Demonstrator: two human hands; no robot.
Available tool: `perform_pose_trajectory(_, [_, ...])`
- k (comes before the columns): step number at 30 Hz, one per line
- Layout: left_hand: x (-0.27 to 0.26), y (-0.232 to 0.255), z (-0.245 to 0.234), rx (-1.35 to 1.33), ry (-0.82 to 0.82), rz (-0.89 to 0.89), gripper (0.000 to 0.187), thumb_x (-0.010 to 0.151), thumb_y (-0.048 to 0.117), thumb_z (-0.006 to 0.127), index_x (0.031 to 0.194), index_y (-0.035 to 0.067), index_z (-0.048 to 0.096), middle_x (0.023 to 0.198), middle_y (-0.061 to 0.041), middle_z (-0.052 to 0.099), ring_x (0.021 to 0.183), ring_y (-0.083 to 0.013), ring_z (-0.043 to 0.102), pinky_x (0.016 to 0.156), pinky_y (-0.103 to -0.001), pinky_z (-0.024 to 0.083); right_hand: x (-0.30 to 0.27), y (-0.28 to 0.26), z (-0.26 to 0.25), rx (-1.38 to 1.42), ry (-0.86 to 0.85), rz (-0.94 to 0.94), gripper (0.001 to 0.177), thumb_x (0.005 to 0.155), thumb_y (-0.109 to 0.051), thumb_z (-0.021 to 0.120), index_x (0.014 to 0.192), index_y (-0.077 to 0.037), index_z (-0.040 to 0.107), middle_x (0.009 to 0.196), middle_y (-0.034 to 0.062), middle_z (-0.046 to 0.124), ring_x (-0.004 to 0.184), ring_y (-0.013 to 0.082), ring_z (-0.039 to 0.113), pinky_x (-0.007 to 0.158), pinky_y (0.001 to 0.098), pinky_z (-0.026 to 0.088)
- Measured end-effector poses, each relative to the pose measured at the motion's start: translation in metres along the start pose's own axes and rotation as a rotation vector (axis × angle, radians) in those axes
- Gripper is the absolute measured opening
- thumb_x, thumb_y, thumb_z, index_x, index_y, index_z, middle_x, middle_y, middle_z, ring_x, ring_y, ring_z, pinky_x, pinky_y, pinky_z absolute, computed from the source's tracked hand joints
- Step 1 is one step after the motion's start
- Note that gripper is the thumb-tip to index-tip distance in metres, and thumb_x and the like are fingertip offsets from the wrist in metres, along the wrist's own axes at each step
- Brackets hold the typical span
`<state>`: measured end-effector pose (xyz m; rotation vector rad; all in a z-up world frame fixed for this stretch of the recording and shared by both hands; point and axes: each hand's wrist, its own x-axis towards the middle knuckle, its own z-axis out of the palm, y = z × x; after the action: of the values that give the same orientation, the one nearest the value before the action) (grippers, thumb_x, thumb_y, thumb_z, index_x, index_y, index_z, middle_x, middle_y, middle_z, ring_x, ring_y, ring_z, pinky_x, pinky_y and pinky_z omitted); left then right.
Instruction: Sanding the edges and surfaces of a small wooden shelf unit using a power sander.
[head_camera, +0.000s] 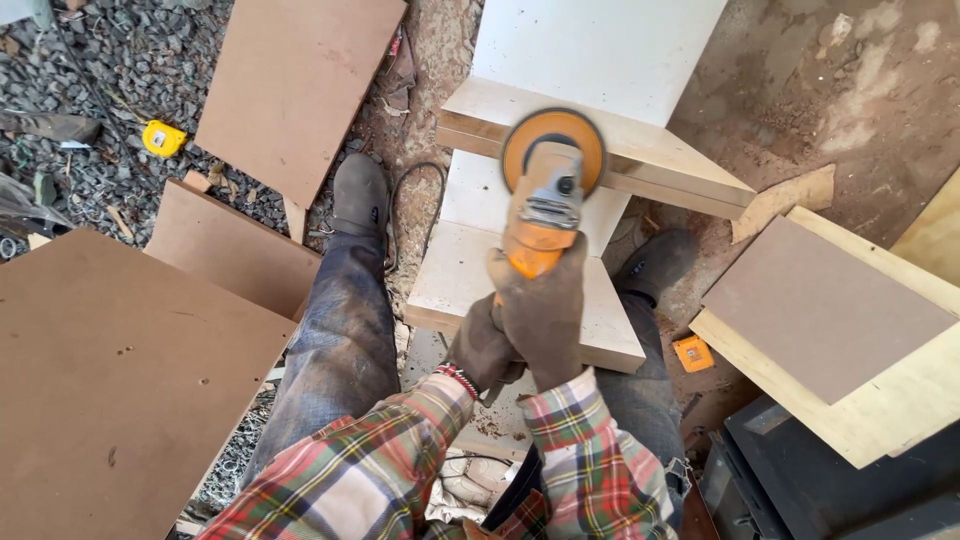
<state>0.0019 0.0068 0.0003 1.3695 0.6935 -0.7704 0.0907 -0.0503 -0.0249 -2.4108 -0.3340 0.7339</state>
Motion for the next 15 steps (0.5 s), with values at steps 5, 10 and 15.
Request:
perform_pose_trajectory(5, [0.002, 0.005, 0.006, 0.009, -0.007, 0.010, 0.113, 0.068, 0.067, 0.095, 0.167, 0.030, 0.055, 0.151, -0.021, 0.060, 0.142, -0.0487, 0.064, 0.113, -0.064, 0.057, -0.002, -0.013, -0.017, 0.456, -0.033, 0.457, 0.069, 0.086, -0.022, 0.102, 0.137, -0.010, 0.058, 0.114, 0.0105, 0.082, 0.111, 0.0281, 0.087, 0.096, 0.0522, 0.067])
perform_pose_trajectory(10, [0.008, 0.008, 0.012, 0.016, 0.000, 0.017, 0.114, 0.068, 0.068, 0.095, 0.168, 0.031, 0.054, 0.153, -0.021, 0.060, 0.144, -0.0492, 0.064, 0.115, -0.065, 0.056, 0.001, 0.012, -0.016, 0.361, 0.107, 0.288, 0.078, 0.087, -0.007, 0.105, 0.144, 0.003, 0.052, 0.119, 0.0257, 0.075, 0.120, 0.0454, 0.083, 0.098, 0.0585, 0.063])
perform_pose_trajectory(15, [-0.005, -0.008, -0.019, 0.040, -0.004, 0.024, 0.116, 0.068, 0.069, 0.095, 0.169, 0.031, 0.054, 0.154, -0.021, 0.059, 0.146, -0.0496, 0.064, 0.116, -0.066, 0.056, 0.007, -0.043, 0.010, 0.065, -0.141, 0.177, 0.070, 0.094, -0.029, 0.098, 0.145, -0.008, 0.056, 0.135, 0.0218, 0.070, 0.117, 0.0410, 0.075, 0.100, 0.0540, 0.066])
